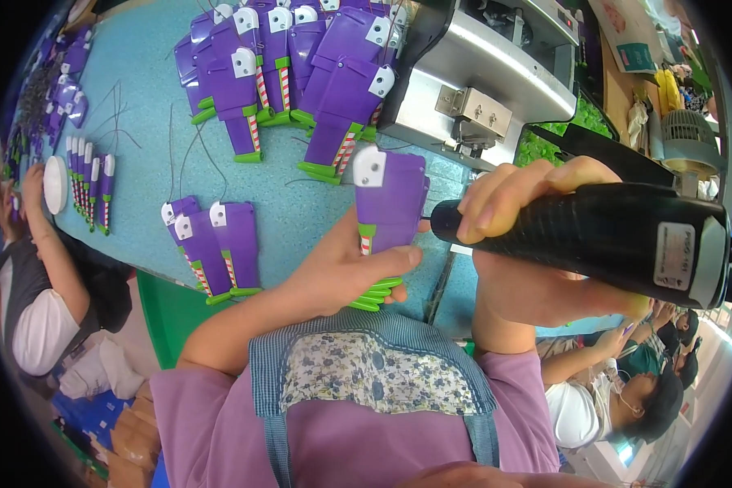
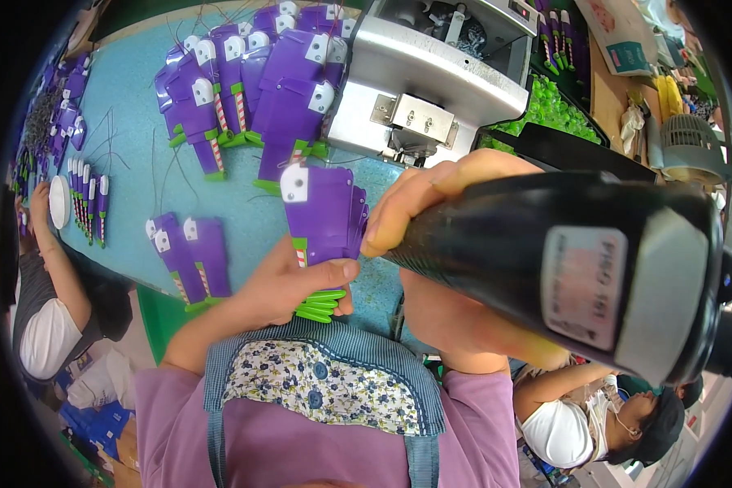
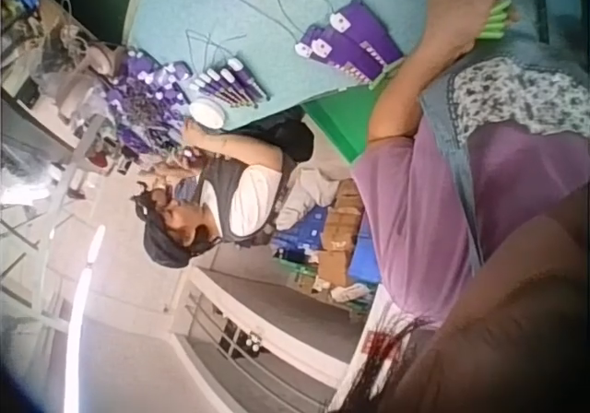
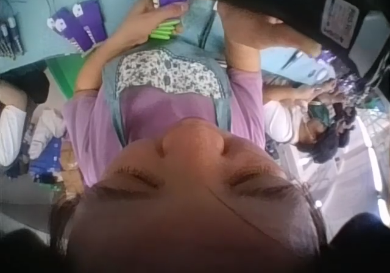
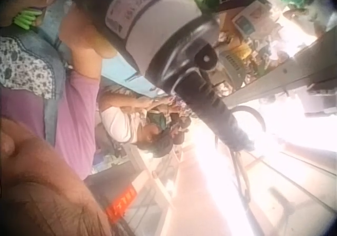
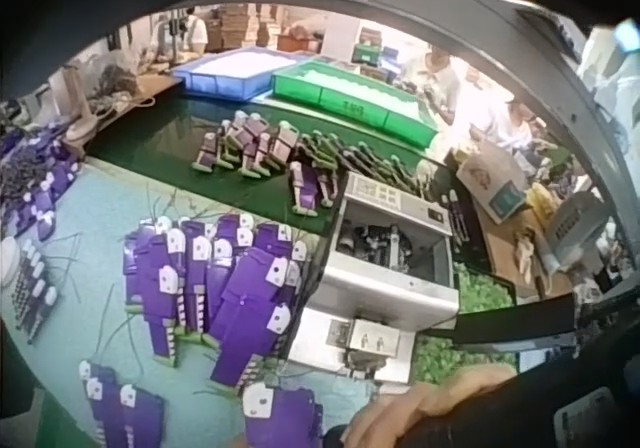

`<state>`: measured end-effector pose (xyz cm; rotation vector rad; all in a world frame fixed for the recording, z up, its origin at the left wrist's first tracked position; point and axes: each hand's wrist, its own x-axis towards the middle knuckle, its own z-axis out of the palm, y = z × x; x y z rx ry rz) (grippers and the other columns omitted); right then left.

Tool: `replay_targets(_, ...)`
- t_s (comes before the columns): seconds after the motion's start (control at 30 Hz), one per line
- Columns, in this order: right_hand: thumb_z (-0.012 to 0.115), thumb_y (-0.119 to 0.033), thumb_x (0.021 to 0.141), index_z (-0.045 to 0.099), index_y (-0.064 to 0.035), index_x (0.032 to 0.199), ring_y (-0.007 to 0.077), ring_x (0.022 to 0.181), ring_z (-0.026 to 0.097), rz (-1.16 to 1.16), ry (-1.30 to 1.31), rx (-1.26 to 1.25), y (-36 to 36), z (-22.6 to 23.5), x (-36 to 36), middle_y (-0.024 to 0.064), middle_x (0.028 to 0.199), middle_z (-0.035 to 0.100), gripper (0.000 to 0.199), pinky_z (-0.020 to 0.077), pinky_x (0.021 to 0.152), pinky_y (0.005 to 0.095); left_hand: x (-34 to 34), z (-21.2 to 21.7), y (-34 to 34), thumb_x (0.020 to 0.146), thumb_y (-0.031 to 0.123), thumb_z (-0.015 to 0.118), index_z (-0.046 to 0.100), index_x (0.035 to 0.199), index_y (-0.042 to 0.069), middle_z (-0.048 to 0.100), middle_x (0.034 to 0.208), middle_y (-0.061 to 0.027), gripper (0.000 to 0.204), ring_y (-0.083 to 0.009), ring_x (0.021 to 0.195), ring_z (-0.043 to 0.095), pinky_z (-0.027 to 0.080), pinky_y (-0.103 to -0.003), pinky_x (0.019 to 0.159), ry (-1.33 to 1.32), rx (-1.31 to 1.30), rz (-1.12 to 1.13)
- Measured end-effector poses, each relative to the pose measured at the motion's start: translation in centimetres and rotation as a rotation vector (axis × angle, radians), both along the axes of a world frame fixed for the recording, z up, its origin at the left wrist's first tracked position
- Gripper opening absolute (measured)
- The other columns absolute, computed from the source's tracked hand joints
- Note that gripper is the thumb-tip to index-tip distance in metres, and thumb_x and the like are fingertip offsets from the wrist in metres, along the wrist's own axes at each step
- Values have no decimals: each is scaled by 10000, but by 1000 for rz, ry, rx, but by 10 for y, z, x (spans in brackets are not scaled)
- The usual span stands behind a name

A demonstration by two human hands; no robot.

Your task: The person drives screws into toy components using an electric screwdriver and inserts small green plastic pieces into the components by hand.

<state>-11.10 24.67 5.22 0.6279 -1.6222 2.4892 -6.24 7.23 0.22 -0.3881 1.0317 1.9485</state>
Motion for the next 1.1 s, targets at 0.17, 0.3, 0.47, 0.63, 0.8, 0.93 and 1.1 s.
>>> replay_targets(0.17, 396, -787, 832, 430, -18, 1286, 230, 563, 549, -113, 57, -57, 9, 21, 4, 138, 767, 590, 893, 446, 596, 369, 5, 1, -3, 766, 128, 728, 356, 1325, 40, 621, 1065, -185, 678, -325, 821, 668, 544, -400, 693, 708, -572, -10)
replay_targets(0.3, 377, -833, 797, 419, 28, 1243, 238, 552, 552, -227, -4, -97, 15, 9, 2, 165, 716, 579, 971, 462, 527, 331, 11, 7, -18, 678, 46, 688, 355, 1341, 54, 556, 1185, -230, 743, -411, 928, 627, 543, -445, 705, 979, -818, -81)
replay_targets(0.47, 373, -793, 835, 448, -2, 1195, 215, 547, 525, -246, -55, -69, 10, -19, 8, 133, 703, 560, 872, 425, 519, 317, -1, 29, -42, 639, 17, 667, 359, 1361, 65, 460, 1247, -205, 787, -416, 830, 622, 542, -461, 667, 1142, -1015, -167)
replay_targets(0.63, 376, -794, 830, 440, -8, 1185, 207, 534, 522, -292, -121, -34, 7, -31, 11, 122, 688, 553, 865, 438, 519, 312, -59, 69, -85, 686, 56, 726, 428, 1301, 58, 534, 1153, -169, 684, -347, 856, 628, 519, -398, 744, 1304, -1238, -83)
replay_targets(0.8, 440, -866, 727, 419, -32, 1187, 212, 583, 552, -351, -236, 25, 10, -41, 15, 111, 679, 566, 953, 477, 545, 318, -218, 78, -171, 742, 277, 817, 549, 1185, 14, 678, 918, -102, 581, -144, 795, 647, 521, -276, 708, 1196, -1507, 103)
replay_targets(0.93, 507, -831, 721, 418, -12, 1156, 205, 562, 559, -364, -222, 32, 7, -37, 13, 109, 665, 574, 932, 488, 538, 305, -349, 46, -218, 669, 411, 845, 582, 1093, -87, 685, 911, -163, 705, -190, 736, 693, 564, -308, 688, 767, -1367, 19)
replay_targets(1.1, 489, -809, 761, 422, -22, 1146, 213, 545, 557, -348, -210, 55, 8, -36, 13, 112, 662, 575, 879, 474, 540, 310, -460, -31, -235, 747, 393, 800, 609, 1093, -96, 676, 1042, -172, 629, -218, 966, 671, 546, -308, 825, 880, -1727, 326)
